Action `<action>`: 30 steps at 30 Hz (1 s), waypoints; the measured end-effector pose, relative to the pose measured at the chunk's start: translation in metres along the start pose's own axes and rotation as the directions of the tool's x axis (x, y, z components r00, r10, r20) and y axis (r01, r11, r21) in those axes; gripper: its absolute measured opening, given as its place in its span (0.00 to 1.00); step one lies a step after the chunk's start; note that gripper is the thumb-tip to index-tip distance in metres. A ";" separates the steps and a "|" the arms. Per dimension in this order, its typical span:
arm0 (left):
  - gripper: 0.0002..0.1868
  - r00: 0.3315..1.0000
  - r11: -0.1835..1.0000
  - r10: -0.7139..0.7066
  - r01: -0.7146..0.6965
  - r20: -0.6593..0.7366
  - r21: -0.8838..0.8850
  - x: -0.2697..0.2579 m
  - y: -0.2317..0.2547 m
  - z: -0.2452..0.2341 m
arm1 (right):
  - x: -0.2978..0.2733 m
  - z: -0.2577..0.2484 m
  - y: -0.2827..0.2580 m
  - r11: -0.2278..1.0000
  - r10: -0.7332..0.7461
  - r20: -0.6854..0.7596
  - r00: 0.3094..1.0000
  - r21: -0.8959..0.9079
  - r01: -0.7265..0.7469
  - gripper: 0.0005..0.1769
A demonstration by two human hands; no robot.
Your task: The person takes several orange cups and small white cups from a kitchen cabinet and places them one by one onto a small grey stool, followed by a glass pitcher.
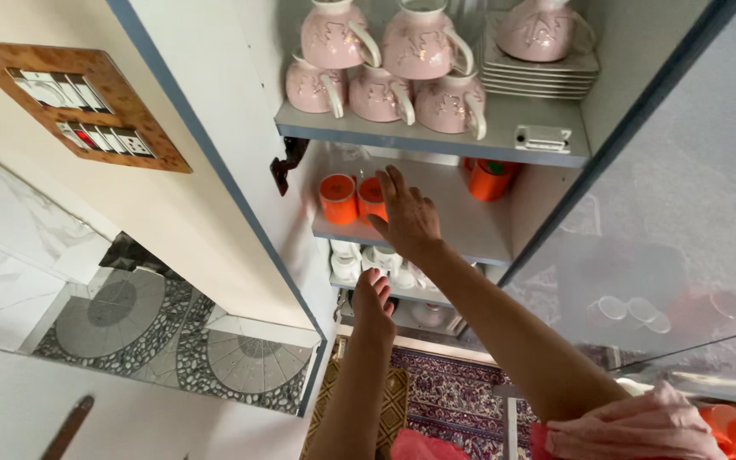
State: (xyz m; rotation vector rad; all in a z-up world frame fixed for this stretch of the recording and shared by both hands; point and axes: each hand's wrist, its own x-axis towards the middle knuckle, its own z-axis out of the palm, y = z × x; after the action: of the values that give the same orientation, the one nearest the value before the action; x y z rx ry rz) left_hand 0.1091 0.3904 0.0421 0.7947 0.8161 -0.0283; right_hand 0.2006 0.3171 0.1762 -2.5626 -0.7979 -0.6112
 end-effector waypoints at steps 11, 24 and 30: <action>0.29 0.997 0.999 -0.028 0.030 0.078 -0.023 0.025 0.008 -0.010 | 0.031 0.038 0.017 0.999 0.038 0.254 0.967 -0.047 -0.026 0.56; 0.30 0.918 0.928 -0.234 0.309 0.319 -0.208 -0.046 -0.057 0.060 | -0.154 -0.089 0.011 0.982 0.144 0.109 0.983 0.108 -0.156 0.44; 0.29 0.817 0.921 -0.336 0.390 0.468 -0.020 -0.044 -0.161 0.080 | -0.263 -0.137 0.057 0.883 0.419 0.059 0.906 0.207 -0.421 0.38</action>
State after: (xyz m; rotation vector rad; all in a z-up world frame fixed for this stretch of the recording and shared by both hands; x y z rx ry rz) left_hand 0.0788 0.2117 0.0039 0.4802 0.5000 -0.4935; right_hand -0.0005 0.0939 0.1431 -2.4263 -0.2691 -0.3478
